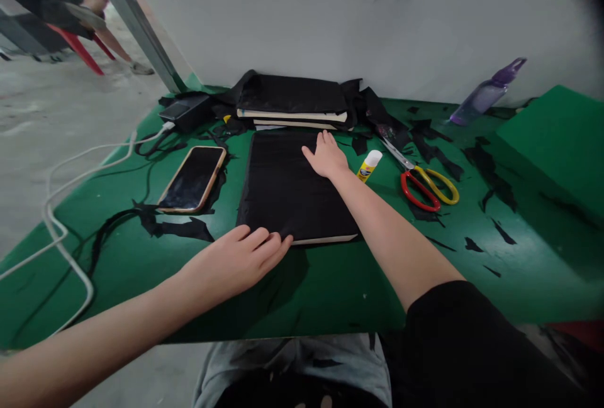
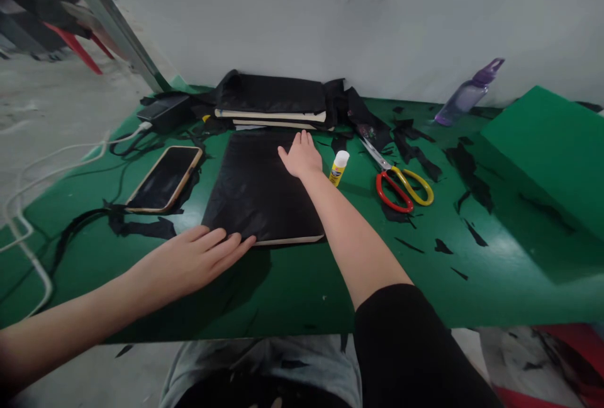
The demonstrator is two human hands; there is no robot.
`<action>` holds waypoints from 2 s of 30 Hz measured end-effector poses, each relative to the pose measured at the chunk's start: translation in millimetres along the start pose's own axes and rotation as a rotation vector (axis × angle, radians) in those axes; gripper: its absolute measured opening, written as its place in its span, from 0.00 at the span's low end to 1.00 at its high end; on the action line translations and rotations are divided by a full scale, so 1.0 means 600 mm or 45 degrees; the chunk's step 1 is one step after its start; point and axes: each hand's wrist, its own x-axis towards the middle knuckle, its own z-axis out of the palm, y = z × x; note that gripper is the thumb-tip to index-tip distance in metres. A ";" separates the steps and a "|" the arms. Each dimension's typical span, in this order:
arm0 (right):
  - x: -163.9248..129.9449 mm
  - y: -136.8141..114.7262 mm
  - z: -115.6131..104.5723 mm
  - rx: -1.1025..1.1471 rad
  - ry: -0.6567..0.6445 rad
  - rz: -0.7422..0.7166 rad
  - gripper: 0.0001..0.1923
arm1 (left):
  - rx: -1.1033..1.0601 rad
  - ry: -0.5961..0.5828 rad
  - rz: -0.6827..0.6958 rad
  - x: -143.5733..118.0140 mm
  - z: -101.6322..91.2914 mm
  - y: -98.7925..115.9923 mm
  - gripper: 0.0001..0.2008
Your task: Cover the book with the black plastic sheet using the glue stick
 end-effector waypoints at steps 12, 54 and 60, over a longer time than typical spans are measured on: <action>-0.002 -0.002 -0.004 -0.013 0.002 -0.001 0.42 | -0.016 0.102 -0.056 -0.012 0.011 0.000 0.14; 0.001 -0.001 -0.001 -0.039 -0.030 -0.005 0.42 | -0.505 0.092 -0.467 -0.038 0.016 -0.012 0.21; 0.002 -0.004 -0.001 -0.059 -0.039 0.000 0.42 | -0.491 -0.024 -0.564 -0.038 0.055 0.006 0.41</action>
